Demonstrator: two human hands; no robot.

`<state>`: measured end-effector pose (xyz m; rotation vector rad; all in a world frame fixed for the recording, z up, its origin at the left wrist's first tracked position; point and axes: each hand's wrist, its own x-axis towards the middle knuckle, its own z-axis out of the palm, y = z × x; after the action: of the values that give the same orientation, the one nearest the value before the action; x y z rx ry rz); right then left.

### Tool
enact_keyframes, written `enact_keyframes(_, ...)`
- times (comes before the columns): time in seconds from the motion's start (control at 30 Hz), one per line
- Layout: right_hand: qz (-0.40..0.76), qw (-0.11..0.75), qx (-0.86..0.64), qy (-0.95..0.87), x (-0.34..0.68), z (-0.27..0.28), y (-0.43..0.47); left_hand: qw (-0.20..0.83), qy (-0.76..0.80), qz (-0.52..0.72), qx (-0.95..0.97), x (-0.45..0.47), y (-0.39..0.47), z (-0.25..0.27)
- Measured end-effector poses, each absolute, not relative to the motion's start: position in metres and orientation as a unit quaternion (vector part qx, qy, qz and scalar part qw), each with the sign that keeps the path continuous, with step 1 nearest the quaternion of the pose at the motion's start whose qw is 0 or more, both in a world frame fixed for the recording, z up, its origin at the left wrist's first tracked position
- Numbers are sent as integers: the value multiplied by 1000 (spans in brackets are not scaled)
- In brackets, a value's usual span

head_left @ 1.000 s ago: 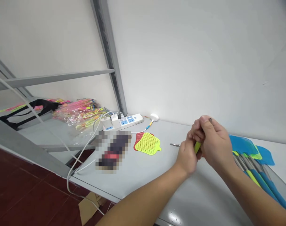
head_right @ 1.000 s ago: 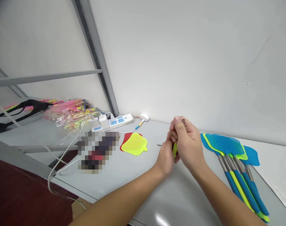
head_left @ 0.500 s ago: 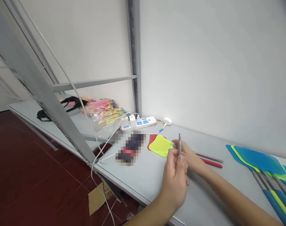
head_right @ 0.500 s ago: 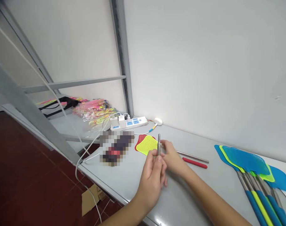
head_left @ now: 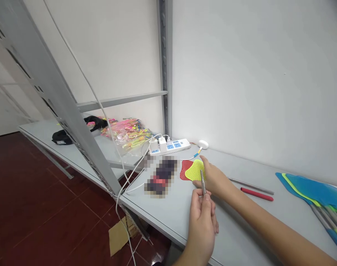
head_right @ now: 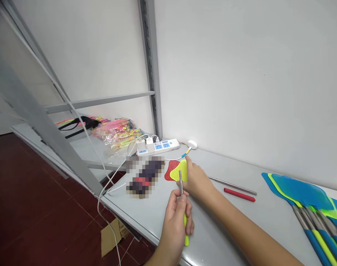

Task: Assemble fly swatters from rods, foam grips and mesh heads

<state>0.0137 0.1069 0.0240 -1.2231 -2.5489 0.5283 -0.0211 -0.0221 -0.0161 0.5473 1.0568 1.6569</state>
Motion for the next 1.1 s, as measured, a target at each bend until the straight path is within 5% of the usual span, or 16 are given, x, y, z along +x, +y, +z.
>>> enact_keyframes(0.13,267,243,-462,-810,52,42,107,527,452,672,258,-22,-23,-18)
enact_keyframes(0.4,686,478,-342,-429,145,67,83,530,508,448,510,-19,-29,2)
enact_keyframes(0.63,676,605,-302,-293,159,39,57,475,511,343,629,-16,-33,15)
enact_keyframes(1.1,665,646,-226,-299,154,22,54,456,521,309,652,-15,-29,14)
